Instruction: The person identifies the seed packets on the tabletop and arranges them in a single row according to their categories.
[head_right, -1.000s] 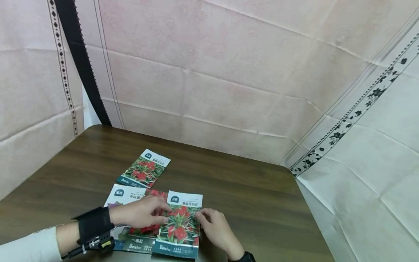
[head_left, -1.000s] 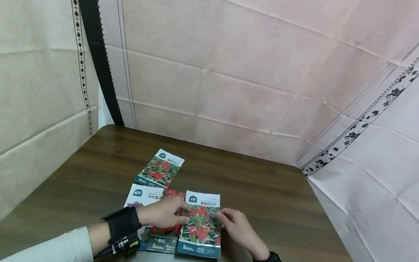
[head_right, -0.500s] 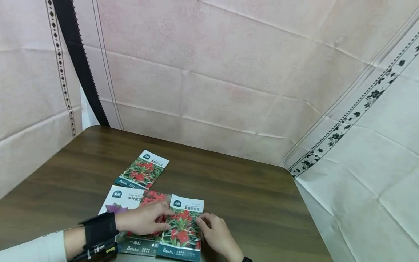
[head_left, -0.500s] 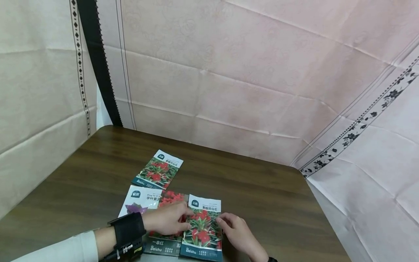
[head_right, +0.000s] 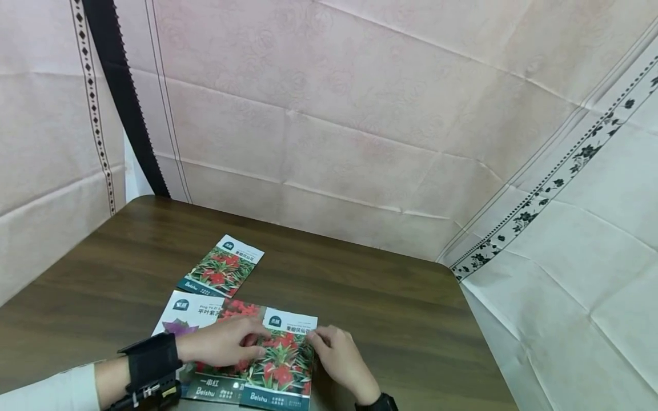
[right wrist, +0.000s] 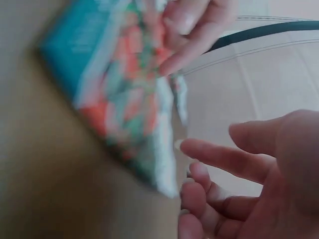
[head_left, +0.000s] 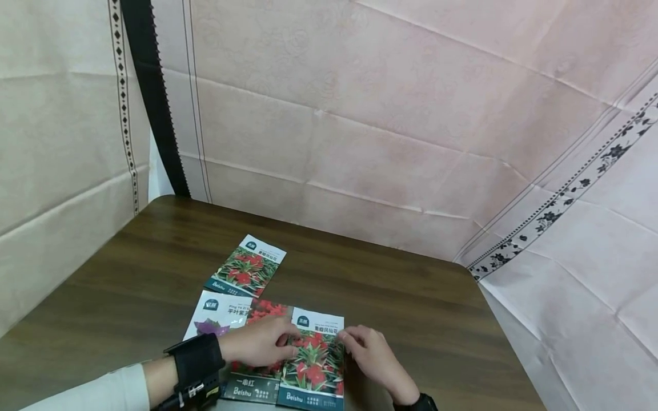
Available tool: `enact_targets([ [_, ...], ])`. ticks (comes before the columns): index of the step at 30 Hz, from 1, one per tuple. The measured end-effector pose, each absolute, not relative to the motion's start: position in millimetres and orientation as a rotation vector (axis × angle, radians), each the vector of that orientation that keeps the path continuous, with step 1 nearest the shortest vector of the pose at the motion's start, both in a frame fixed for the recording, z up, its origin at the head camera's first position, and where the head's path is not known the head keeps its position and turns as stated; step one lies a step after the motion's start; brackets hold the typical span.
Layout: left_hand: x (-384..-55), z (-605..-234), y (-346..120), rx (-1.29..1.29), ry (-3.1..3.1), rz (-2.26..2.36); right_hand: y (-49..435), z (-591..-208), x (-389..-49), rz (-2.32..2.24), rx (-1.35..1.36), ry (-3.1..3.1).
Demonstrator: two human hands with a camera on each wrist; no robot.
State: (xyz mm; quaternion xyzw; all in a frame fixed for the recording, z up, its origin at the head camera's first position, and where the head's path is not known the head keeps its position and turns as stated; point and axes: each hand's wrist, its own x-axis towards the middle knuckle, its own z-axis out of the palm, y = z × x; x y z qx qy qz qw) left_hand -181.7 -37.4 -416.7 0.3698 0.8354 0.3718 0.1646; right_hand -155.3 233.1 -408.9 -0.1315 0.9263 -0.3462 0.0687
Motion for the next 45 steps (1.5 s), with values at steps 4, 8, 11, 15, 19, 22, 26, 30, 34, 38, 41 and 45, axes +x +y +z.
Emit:
enact_targets([
  [4,-189.0,-410.6,-47.4,1.016,2.447,1.145,215.7,-391.1,-173.9,-1.196,-0.453,2.703],
  [8,-204.2,-402.4,-65.8,0.924,2.571,1.254,191.7,-381.8,-193.2,-1.424,-0.491,2.492],
  [11,-220.5,-397.3,-86.4,0.771,2.663,1.352,172.1,-383.4,-209.1,-1.571,-0.472,2.336],
  [15,-244.1,-396.3,-117.5,0.462,2.714,1.403,144.3,-391.0,-226.9,-1.513,-0.504,2.386],
  [19,-264.4,-410.7,-141.6,0.215,2.64,1.432,116.8,-400.6,-238.1,-1.227,-0.594,2.576],
  [22,-270.5,-419.7,-151.0,0.116,2.57,1.484,99.3,-407.7,-243.6,-1.014,-0.659,2.64],
  [26,-276.5,-424.1,-155.2,0.044,2.488,1.622,83.4,-413.9,-251.0,-0.837,-0.694,2.675],
  [30,-287.4,-429.6,-156.3,0.02,2.452,1.739,71.2,-413.7,-256.9,-0.787,-0.66,2.69],
  [34,-295.9,-428.5,-148.3,0.089,2.485,1.721,68.0,-413.7,-260.8,-0.783,-0.625,2.682],
  [38,-301.1,-420.6,-141.1,0.131,2.572,1.702,69.0,-417.1,-267.7,-0.907,-0.571,2.684],
  [41,-302.5,-412.0,-137.6,0.129,2.596,1.767,73.4,-418.3,-275.1,-1.134,-0.488,2.672],
  [45,-296.2,-398.4,-131.0,0.169,2.558,1.871,86.5,-416.0,-283.5,-1.558,-0.365,2.516],
])
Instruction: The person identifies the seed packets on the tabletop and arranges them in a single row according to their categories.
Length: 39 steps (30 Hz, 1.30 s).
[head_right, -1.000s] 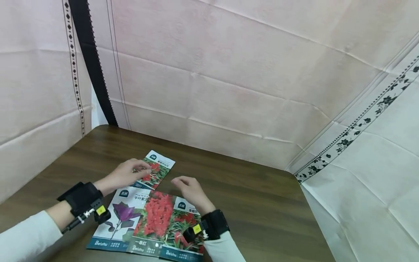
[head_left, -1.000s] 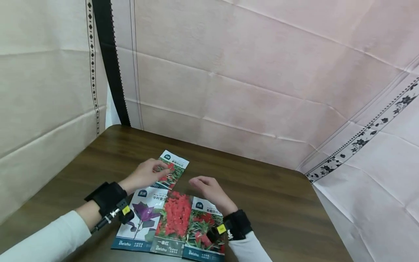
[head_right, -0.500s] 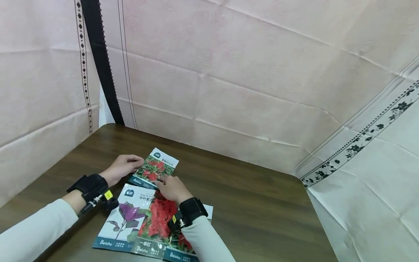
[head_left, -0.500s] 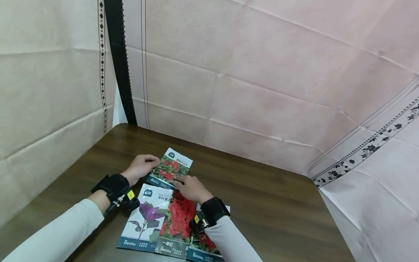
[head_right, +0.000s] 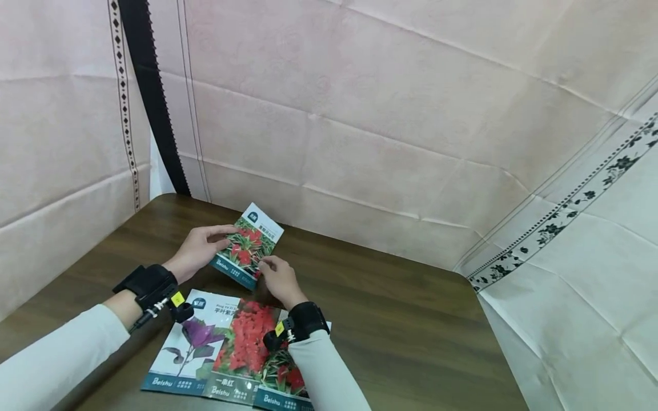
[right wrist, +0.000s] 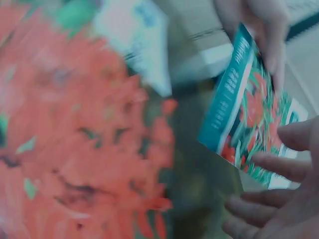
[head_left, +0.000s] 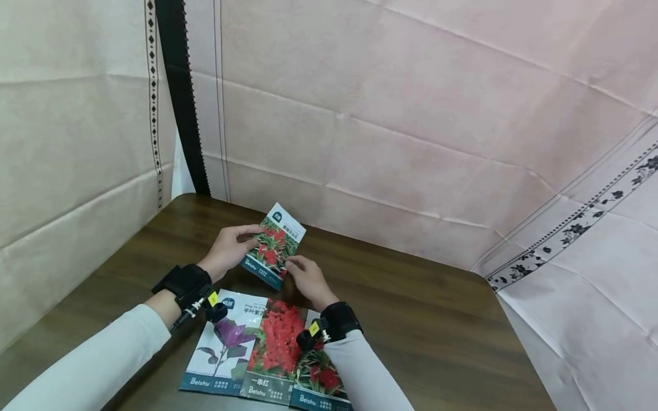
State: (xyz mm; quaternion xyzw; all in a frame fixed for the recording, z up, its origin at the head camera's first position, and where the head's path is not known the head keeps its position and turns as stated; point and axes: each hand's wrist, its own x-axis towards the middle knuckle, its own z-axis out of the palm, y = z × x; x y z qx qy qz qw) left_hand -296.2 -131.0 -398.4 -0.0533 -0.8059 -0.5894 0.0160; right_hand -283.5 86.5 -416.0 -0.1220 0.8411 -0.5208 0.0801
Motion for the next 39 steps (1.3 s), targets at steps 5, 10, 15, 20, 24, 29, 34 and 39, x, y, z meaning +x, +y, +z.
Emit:
enact_targets([
  [5,-277.6,-383.1,-116.0,-0.3,-2.465,-1.881,114.3,-404.9,-276.2,-1.956,-0.286,2.301],
  [10,-252.9,-380.1,-98.1,-0.563,-2.541,-1.748,149.2,-396.6,-244.9,-1.841,-0.328,2.53],
  [15,-226.4,-381.4,-73.7,-0.982,-2.637,-1.413,191.6,-391.0,-203.9,-1.531,-0.338,2.762],
  [20,-199.8,-382.2,-41.2,-1.163,-2.763,-1.319,230.9,-384.9,-163.6,-1.34,-0.273,2.785],
  [24,-185.6,-384.8,-10.9,-1.278,-2.841,-1.283,257.3,-389.8,-135.9,-1.296,-0.117,2.807],
  [29,-177.1,-391.0,21.8,-1.493,-2.848,-1.168,283.2,-401.8,-117.1,-1.199,0.088,2.826],
  [34,-176.3,-401.3,37.6,-1.626,-2.839,-1.22,296.1,-411.4,-113.8,-1.148,0.12,2.82],
  [39,-177.0,-411.2,47.4,-1.662,-2.842,-1.266,300.3,-419.1,-111.0,-1.077,0.098,2.843],
])
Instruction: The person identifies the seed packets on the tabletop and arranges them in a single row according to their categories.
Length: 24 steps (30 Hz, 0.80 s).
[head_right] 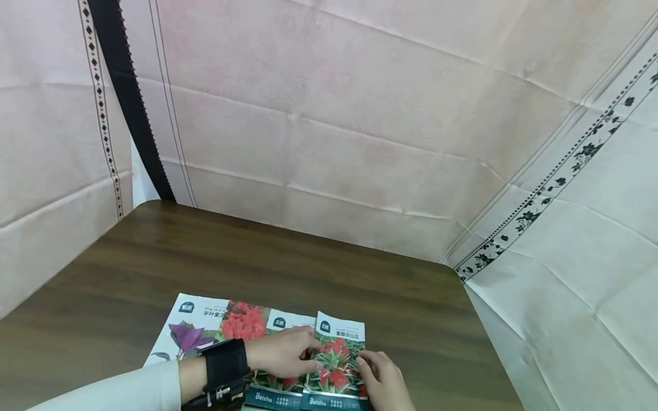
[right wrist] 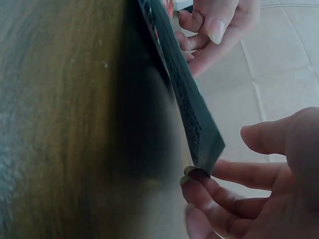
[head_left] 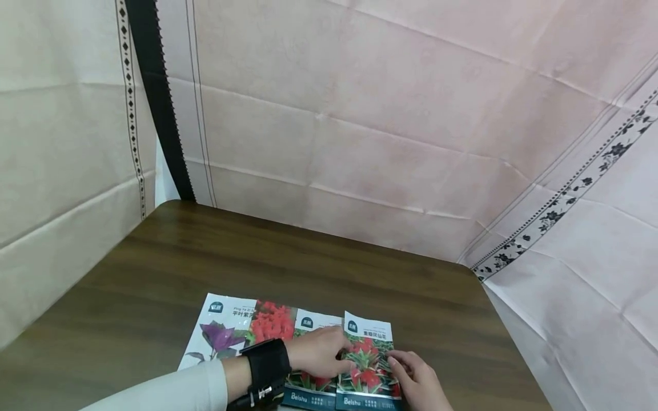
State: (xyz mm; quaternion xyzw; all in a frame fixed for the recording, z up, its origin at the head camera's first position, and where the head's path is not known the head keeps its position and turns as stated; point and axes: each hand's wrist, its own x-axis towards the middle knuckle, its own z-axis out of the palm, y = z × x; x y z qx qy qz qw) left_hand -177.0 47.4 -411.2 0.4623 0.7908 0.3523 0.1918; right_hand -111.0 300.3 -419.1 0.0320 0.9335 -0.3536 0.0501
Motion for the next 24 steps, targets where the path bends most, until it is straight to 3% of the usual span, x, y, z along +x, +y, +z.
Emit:
enact_targets([
  [15,-179.9,-418.2,50.6,1.374,2.221,1.048,296.5,-424.6,-110.1,-0.896,0.137,2.979],
  [20,-169.8,-405.9,29.3,1.298,2.394,1.038,283.7,-410.1,-108.5,-1.048,0.098,3.086],
  [24,-153.0,-389.6,-3.6,1.333,2.743,0.906,264.9,-390.9,-101.2,-1.057,-0.107,3.131],
])
